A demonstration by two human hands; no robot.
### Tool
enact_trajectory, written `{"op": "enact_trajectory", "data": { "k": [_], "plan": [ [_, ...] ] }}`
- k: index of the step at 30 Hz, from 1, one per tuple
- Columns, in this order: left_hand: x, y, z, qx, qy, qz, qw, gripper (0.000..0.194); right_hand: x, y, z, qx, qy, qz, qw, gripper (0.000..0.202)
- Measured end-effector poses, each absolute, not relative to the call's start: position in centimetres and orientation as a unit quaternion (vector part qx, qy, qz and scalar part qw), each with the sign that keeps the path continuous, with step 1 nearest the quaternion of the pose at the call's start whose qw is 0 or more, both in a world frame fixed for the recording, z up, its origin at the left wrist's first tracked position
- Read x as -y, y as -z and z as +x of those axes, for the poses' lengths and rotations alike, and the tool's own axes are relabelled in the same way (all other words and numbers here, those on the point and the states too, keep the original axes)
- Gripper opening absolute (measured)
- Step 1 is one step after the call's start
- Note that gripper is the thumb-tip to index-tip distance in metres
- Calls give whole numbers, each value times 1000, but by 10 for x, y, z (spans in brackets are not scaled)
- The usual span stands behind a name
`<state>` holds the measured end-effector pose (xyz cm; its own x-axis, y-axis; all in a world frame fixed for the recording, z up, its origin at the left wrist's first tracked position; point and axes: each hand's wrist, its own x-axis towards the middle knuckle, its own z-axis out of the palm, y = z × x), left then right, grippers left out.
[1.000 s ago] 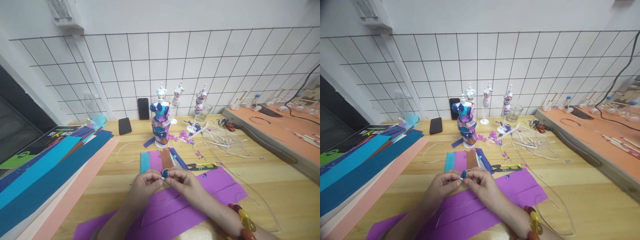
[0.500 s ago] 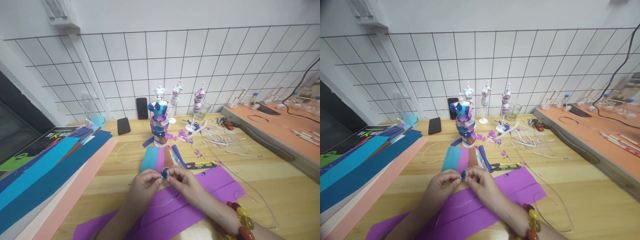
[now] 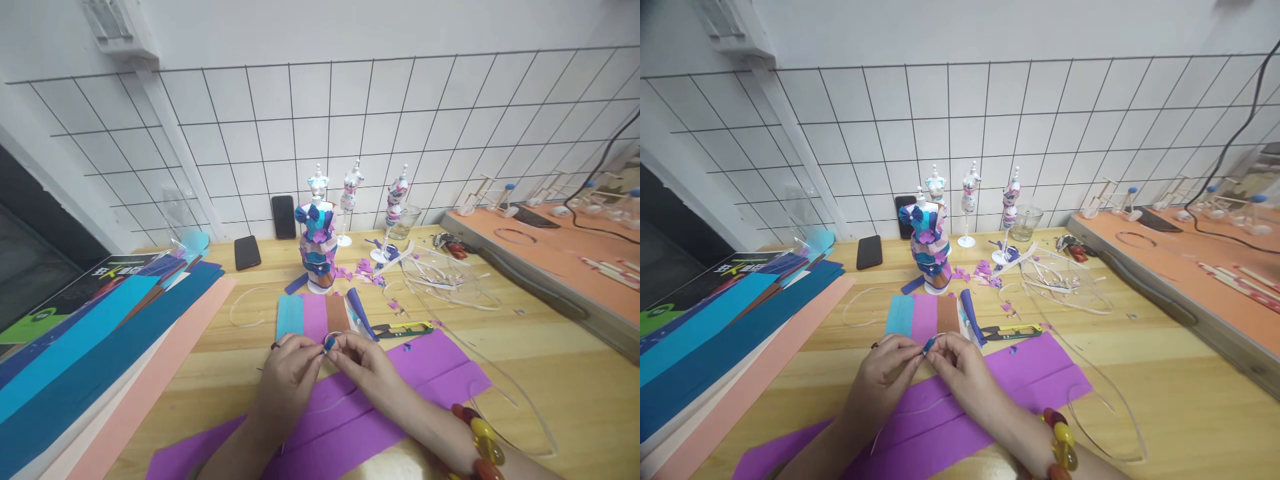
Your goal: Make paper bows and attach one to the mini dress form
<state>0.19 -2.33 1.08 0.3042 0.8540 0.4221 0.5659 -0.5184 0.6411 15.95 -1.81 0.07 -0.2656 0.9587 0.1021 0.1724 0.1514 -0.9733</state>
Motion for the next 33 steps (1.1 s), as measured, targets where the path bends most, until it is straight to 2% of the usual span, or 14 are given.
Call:
{"op": "enact_trajectory", "data": {
  "k": [15, 24, 33],
  "plan": [
    [24, -9, 3, -456, -358, 779, 237, 15, 21, -1, 160, 702, -398, -439, 397, 13],
    [24, -6, 5, -466, -349, 797, 164, 6, 22, -2, 160, 705, -401, -435, 392, 6],
    [25, -6, 5, -460, -323, 819, 114, 13, 23, -6, 160, 717, -391, -429, 386, 10]
  ]
}}
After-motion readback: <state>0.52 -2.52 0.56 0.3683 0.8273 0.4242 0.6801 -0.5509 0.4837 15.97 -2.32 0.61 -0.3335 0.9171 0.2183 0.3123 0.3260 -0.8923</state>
